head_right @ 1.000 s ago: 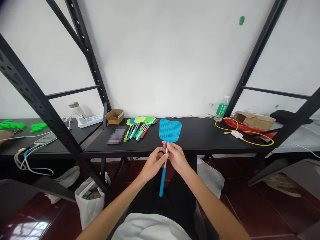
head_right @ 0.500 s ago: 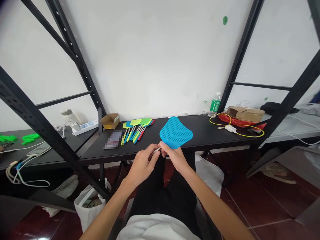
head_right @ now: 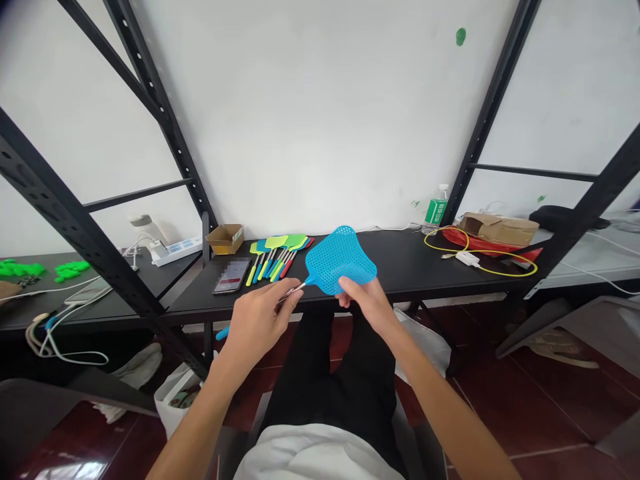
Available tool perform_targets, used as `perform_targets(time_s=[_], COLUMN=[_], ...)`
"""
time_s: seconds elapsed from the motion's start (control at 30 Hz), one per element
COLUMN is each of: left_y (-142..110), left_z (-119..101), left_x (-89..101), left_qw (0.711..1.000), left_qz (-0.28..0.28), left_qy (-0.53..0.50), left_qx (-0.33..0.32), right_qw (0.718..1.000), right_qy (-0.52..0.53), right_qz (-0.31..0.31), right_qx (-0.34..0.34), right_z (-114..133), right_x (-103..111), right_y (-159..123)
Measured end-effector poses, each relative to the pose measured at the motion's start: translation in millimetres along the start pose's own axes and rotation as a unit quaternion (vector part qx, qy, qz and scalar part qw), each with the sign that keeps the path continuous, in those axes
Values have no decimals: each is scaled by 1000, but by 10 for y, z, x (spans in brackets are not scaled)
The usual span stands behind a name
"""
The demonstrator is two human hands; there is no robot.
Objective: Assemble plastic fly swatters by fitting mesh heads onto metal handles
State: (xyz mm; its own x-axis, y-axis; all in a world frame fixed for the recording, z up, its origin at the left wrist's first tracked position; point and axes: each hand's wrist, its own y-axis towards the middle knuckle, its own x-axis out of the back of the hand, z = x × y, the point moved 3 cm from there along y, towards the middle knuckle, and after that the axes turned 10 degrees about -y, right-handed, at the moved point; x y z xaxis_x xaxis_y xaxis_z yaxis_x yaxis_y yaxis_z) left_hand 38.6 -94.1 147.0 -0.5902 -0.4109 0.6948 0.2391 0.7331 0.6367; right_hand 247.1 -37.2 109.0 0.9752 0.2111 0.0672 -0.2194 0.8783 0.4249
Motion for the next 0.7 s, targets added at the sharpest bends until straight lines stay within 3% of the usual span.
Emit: perform_targets(time_s=[0.07, 0.13, 0.27, 0.33, 0.5, 0.7], left_y=[-4, -12, -34, -52, -101, -115], left_z=[21, 17, -63, -123, -270, -330], left_x=[64, 89, 31, -8, -45, -65], left_qw=[999, 997, 997, 997, 994, 994], left_qz=[-42, -73, -77, -73, -57, -23], left_qy=[-8, -14, -6, 11, 44, 39], left_qx=[12, 20, 5, -17, -76, -96], right_qw=[1000, 998, 984, 982, 996, 995], right_qy=[12, 0, -60, -58, -29, 33], right_qz=[-16, 20, 150, 170, 75, -69], right_qx=[-19, -53, -78, -58, -35, -63], right_z=[49, 80, 97, 90, 24, -46], right_x=[82, 78, -158, -310, -543, -561], right_y=[12, 2, -91, -141, -206, -245])
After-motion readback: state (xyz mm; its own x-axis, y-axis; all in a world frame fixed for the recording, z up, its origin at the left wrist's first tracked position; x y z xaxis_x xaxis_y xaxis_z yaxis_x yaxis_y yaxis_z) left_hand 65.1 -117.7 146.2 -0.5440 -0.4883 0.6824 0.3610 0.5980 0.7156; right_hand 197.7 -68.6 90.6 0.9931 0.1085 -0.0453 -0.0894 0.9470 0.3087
